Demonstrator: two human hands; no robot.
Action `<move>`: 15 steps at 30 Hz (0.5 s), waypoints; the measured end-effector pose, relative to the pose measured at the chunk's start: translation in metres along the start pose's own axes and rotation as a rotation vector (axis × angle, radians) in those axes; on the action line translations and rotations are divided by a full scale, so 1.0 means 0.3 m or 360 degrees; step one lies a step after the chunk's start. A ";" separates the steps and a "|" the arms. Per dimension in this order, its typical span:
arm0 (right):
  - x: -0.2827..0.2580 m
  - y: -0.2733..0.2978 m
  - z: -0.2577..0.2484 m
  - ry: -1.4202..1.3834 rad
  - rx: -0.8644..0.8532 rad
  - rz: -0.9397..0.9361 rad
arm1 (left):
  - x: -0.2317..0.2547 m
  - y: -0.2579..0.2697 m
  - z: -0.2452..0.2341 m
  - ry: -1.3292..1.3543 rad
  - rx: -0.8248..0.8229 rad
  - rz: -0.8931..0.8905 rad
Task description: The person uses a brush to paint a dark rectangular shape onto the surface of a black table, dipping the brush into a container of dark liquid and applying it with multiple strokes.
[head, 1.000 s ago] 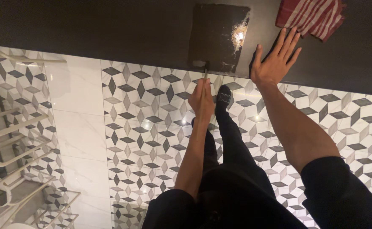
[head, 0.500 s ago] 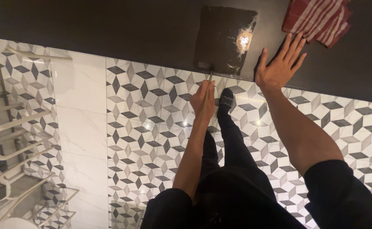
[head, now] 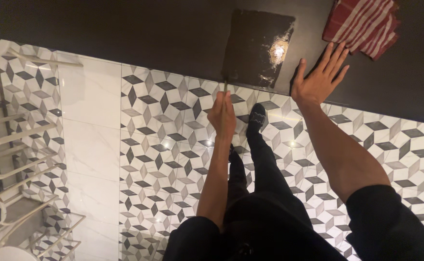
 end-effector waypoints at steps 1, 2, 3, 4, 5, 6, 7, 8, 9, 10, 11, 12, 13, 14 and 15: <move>0.001 0.001 0.002 -0.0005 0.0002 -0.0007 | 0.013 -0.004 0.025 -0.0011 -0.0089 0.0027; 0.003 0.003 0.005 -0.0007 -0.0001 -0.0008 | 0.025 -0.003 0.045 -0.0023 -0.0178 0.0054; 0.002 0.006 0.005 -0.0010 0.0014 -0.0022 | 0.033 0.008 0.042 -0.0026 -0.0178 0.0053; 0.002 0.003 0.001 -0.0012 0.0034 -0.0038 | 0.049 0.021 0.047 0.0051 -0.0208 0.0063; 0.003 0.002 0.001 -0.0012 0.0036 -0.0040 | 0.061 0.028 0.053 0.0127 -0.0238 0.0072; 0.003 0.003 0.001 -0.0019 0.0033 -0.0042 | 0.060 0.022 0.052 0.0130 -0.0235 0.0074; 0.003 0.000 0.001 -0.0026 0.0029 -0.0044 | 0.042 0.011 0.048 0.0054 -0.0217 0.0019; 0.005 0.000 0.002 -0.0025 0.0030 -0.0040 | 0.026 0.008 0.043 -0.0025 -0.0204 -0.0036; 0.007 -0.002 0.004 -0.0022 0.0032 -0.0035 | 0.027 0.005 0.045 -0.0024 -0.0207 -0.0034; 0.009 -0.002 0.006 -0.0020 0.0032 -0.0027 | 0.028 0.002 0.025 -0.0001 -0.0111 -0.0030; 0.013 -0.002 0.007 -0.0020 0.0030 -0.0021 | 0.030 0.002 0.006 0.0021 -0.0014 -0.0026; 0.012 -0.004 0.008 -0.0026 0.0029 -0.0025 | 0.037 0.007 0.007 0.0019 -0.0017 -0.0024; 0.011 -0.003 0.008 -0.0032 0.0028 -0.0029 | 0.038 0.022 0.045 0.0079 -0.0201 -0.0082; 0.012 -0.004 0.006 -0.0033 0.0031 -0.0028 | 0.040 0.037 0.084 0.0144 -0.0382 -0.0139; 0.012 -0.003 0.007 -0.0031 0.0024 -0.0027 | 0.043 0.043 0.087 0.0145 -0.0382 -0.0136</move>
Point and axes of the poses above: each hand's wrist, its own y-axis away from the middle knuckle, its own z-axis out of the palm, x = y × z, the point moved 9 cm from there along -y, towards the middle knuckle, and after that the axes turned 10 degrees about -y, right-handed, at the moved point
